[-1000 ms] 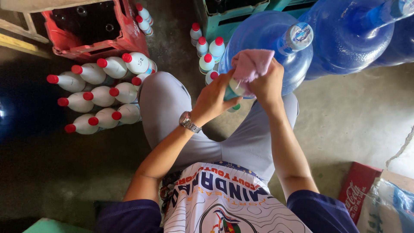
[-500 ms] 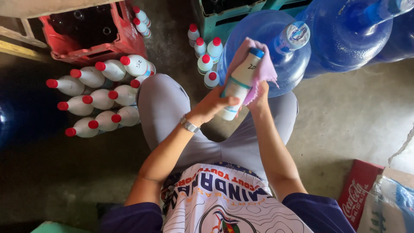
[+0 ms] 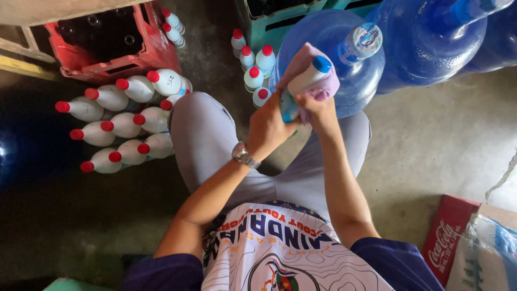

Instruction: Wiping cleaning bottles with a cloth and organizing them on a storage shelf.

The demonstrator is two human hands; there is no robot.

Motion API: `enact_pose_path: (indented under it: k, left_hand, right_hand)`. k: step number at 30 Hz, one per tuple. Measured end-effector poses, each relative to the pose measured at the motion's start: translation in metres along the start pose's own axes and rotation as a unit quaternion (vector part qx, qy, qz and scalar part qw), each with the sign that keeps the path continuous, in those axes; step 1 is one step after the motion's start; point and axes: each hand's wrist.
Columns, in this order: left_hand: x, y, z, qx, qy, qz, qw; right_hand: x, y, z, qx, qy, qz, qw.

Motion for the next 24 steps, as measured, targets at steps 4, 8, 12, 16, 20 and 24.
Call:
enact_pose_path:
  k: [4,8,12,16,20,24]
  left_hand:
    - [0.002,0.011,-0.001,0.023,0.165,-0.085,0.982]
    - [0.011,0.011,0.006,0.035,0.117,-0.093,0.988]
    - [0.022,0.012,0.028,-0.026,-0.120,0.050,0.991]
    - [0.012,-0.003,0.021,0.054,-0.488,0.226,0.841]
    - [-0.018,-0.015,0.020,-0.020,-0.812,0.374,0.447]
    - [-0.035,-0.022,0.031,-0.050,-0.803,0.360,0.473]
  right_hand:
    - [-0.009,0.006,-0.027,0.004,-0.155,-0.118,0.981]
    - [-0.006,-0.015,-0.044,0.053,-0.281,-0.114,0.951]
    - [0.018,-0.022,-0.044,0.005,0.042,-0.140,0.989]
    - [0.035,-0.010,-0.037,-0.008,0.074,-0.063,0.995]
    - [0.058,0.002,-0.039,-0.039,0.182,-0.018,0.982]
    - [0.028,0.017,-0.003,-0.019,0.169,0.029,0.985]
Point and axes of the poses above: each hand's wrist, its own y-axis towards the middle knuckle, its own x-axis out of the back of the hand, z = x × y, and after that the axes turned 11 degrees about z, right-handed
